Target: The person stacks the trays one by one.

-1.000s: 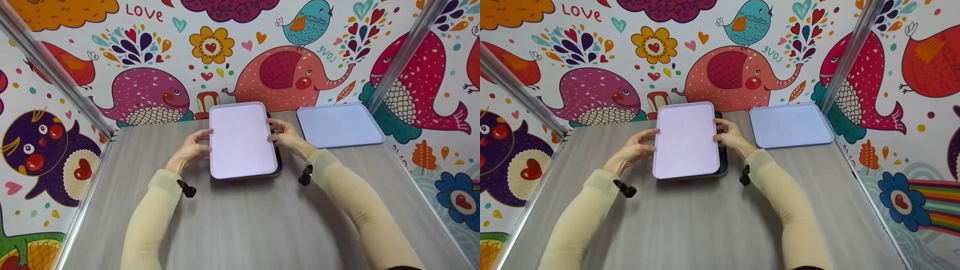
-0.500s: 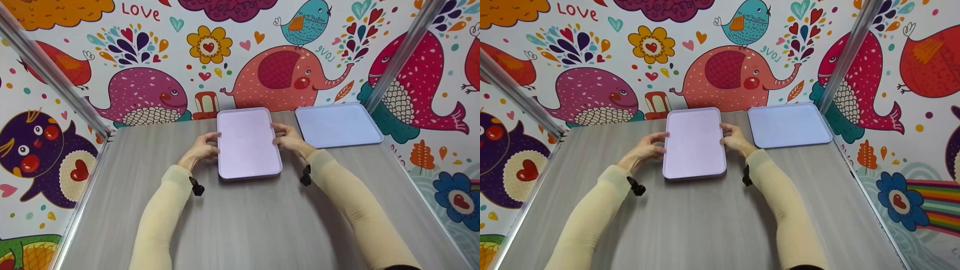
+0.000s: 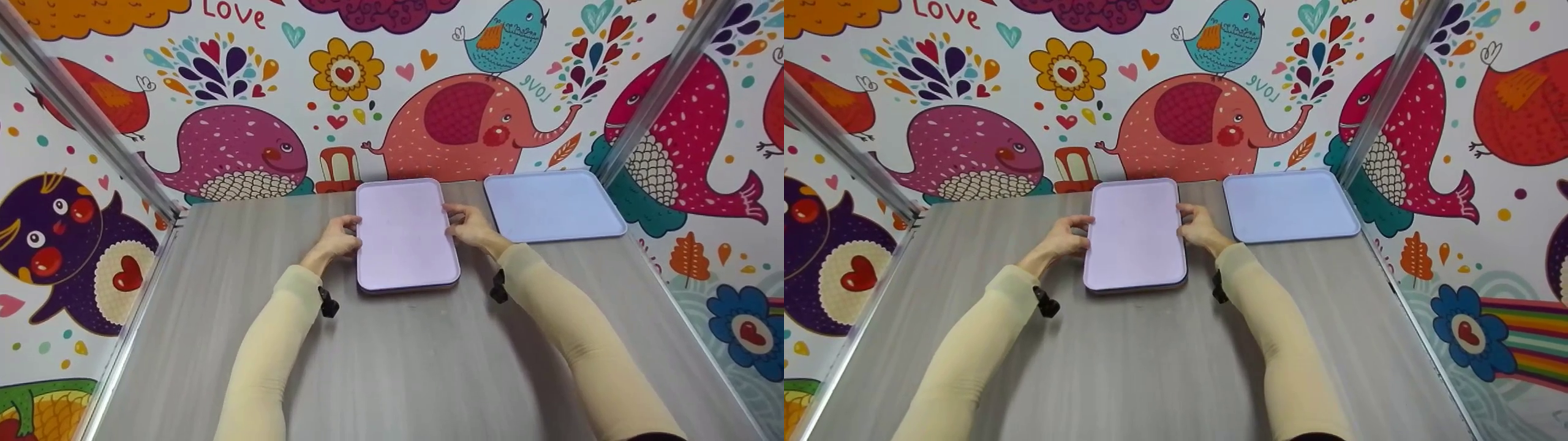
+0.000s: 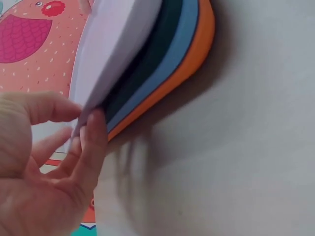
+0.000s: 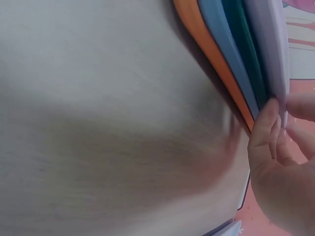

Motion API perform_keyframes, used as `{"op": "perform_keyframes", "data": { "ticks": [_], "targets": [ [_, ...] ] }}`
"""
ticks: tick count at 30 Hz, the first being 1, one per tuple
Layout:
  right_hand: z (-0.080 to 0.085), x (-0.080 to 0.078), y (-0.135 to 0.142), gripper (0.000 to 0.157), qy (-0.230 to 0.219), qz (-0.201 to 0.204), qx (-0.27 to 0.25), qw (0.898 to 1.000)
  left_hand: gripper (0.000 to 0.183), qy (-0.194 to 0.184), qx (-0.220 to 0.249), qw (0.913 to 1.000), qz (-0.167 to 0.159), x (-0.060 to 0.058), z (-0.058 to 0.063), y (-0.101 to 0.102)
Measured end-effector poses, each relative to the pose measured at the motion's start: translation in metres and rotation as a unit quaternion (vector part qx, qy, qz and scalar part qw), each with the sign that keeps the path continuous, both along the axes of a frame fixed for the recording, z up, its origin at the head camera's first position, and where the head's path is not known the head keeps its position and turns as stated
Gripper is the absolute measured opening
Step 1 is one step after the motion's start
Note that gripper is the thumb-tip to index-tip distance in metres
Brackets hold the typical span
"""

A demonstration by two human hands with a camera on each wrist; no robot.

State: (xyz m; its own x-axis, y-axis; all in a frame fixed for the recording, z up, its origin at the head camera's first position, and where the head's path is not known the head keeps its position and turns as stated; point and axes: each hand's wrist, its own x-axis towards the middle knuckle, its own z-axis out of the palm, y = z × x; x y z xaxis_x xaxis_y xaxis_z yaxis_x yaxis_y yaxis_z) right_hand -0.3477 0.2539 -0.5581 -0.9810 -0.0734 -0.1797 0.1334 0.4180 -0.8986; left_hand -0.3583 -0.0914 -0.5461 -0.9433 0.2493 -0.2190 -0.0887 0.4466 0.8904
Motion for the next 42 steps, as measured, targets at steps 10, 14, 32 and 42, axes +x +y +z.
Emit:
{"op": "perform_keyframes", "data": {
  "ticks": [10, 14, 32, 42],
  "targets": [
    [-0.004, 0.004, -0.004, 0.066, 0.031, -0.006, 0.050, 0.998, 0.069, 0.014, -0.076, 0.9970, 0.005, 0.006, 0.005, 0.007],
    [-0.006, 0.005, -0.006, 0.062, 0.062, -0.003, 0.069, 0.996, 0.068, 0.031, -0.089, 0.9955, 0.005, 0.005, 0.003, 0.007],
    [0.005, 0.004, 0.007, 0.045, 0.039, -0.016, 0.053, 0.998, 0.062, 0.042, -0.154, 0.9871, 0.007, 0.008, 0.015, 0.013],
    [0.027, 0.007, 0.041, 0.046, 0.029, -0.036, 0.051, 0.998, 0.050, 0.089, -0.237, 0.9673, 0.017, 0.007, 0.037, 0.034]
  ]
}}
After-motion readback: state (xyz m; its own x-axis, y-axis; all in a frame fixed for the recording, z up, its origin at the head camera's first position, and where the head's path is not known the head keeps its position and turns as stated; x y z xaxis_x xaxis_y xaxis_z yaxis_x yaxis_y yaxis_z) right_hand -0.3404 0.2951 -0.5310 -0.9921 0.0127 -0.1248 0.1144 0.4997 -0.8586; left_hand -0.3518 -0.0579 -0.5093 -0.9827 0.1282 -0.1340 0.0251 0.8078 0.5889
